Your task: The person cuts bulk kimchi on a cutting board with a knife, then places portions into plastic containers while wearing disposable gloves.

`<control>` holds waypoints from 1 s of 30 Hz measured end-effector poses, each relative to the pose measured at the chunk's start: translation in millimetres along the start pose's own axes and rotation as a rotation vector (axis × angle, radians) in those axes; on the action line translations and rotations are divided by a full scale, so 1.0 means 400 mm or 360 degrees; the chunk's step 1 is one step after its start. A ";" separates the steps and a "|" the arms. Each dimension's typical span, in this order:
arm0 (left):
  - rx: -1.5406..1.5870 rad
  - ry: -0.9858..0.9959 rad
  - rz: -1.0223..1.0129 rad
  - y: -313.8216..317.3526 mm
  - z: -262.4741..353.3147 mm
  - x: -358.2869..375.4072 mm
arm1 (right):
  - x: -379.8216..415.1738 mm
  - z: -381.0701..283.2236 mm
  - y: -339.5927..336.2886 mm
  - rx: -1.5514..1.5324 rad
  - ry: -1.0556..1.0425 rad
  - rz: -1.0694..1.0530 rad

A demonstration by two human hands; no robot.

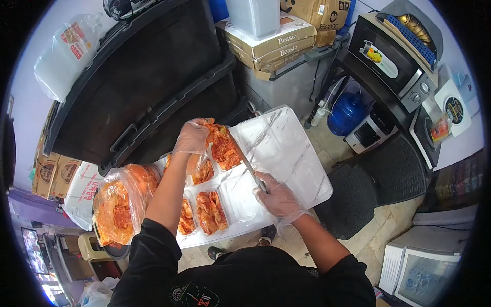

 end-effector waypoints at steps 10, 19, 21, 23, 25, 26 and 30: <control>-0.0500 0.0132 0.0145 0.147 -0.088 0.049 | 0.001 -0.011 0.009 0.0149 0.0138 0.0028; -0.0801 0.0280 -0.0026 0.196 -0.106 0.034 | -0.040 -0.021 0.033 0.0369 0.0094 -0.0012; -0.0374 0.0009 0.0148 0.173 -0.159 0.017 | -0.082 0.008 0.052 0.0465 -0.0013 0.0052; -0.0442 -0.0011 0.0191 0.160 -0.154 0.016 | -0.101 0.006 0.057 0.0555 -0.0110 0.0115; -0.0043 -0.0018 0.0192 0.132 -0.137 0.031 | -0.112 0.008 0.064 0.0564 -0.0056 0.0051; -0.0045 -0.0024 0.0192 0.117 -0.125 0.038 | -0.114 0.006 0.064 0.0562 -0.0055 0.0046; -0.0312 0.0174 0.0094 0.071 -0.099 0.000 | -0.125 0.012 0.063 0.0546 -0.0143 0.0074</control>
Point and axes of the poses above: each hand's wrist, its own x-axis away from the middle knuckle, its own y-axis out of the palm, z = x × y, the point moved 9 cm from there along -x, towards the middle knuckle, and after that the axes turned 1 degree about y, right-handed, at the moved point
